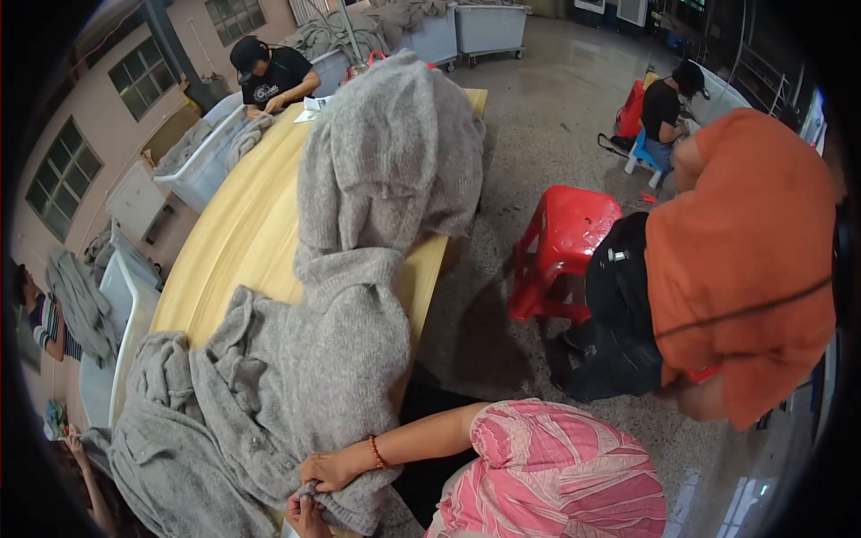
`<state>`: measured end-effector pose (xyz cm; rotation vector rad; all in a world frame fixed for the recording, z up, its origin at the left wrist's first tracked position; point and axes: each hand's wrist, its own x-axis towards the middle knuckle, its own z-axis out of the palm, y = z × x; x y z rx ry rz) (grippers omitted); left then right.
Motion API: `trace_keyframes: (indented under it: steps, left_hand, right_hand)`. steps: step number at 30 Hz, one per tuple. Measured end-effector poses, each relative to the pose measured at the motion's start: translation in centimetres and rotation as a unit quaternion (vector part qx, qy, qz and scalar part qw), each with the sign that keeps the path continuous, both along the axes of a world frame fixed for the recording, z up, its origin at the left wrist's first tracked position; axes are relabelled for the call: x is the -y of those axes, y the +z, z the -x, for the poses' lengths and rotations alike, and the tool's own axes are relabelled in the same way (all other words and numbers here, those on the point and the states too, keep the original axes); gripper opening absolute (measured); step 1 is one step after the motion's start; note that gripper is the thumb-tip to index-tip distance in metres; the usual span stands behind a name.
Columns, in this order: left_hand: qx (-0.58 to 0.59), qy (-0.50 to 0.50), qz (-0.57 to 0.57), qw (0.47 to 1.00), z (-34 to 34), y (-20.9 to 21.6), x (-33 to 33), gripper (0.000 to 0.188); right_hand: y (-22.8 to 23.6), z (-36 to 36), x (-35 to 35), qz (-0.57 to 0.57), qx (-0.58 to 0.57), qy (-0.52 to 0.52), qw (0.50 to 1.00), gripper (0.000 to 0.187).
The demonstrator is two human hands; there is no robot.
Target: Inspecting and mending grey sweaters at a workbench.
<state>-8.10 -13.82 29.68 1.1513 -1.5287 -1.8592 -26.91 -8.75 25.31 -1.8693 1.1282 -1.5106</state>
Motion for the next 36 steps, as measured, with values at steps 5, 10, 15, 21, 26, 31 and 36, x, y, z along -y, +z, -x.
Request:
trace_keyframes:
  steps: [5, 10, 15, 21, 26, 31, 36]
  left_hand:
    - [-0.012, -0.005, 0.046, 0.999, -1.2, -0.9, 0.3, 0.022]
    - [0.015, 0.017, 0.17, 0.985, -0.9, -1.3, -0.1, 0.015]
    - [-0.026, 0.015, 0.149, 0.988, -0.8, -2.0, -1.2, 0.008]
    - [-0.004, 0.028, 0.288, 0.957, -0.3, -0.7, -2.8, 0.003]
    - [-0.013, -0.015, 0.224, 0.974, -0.3, -0.5, -2.5, 0.003]
    - [-0.012, -0.041, 0.089, 0.995, -0.7, -0.4, -0.9, 0.007]
    - [-0.027, -0.055, 0.063, 0.996, -1.0, -0.4, -0.5, 0.008]
  right_hand:
    - [0.3, -0.4, 0.8, -0.001, -0.011, 0.024, 1.0, 0.015]
    - [0.6, -0.4, 0.9, -0.015, -0.02, 0.017, 1.0, 0.015]
    - [1.2, 0.9, 0.4, -0.051, -0.03, 0.083, 0.995, 0.018]
    - [0.6, 0.7, 0.0, -0.093, -0.036, 0.143, 0.985, 0.02]
    - [1.2, 0.9, -0.5, -0.105, -0.04, 0.147, 0.983, 0.02]
    - [2.1, 1.2, -0.6, -0.104, -0.013, 0.121, 0.987, 0.019]
    - [3.8, 2.2, 0.0, -0.192, -0.184, -0.015, 0.964, 0.031]
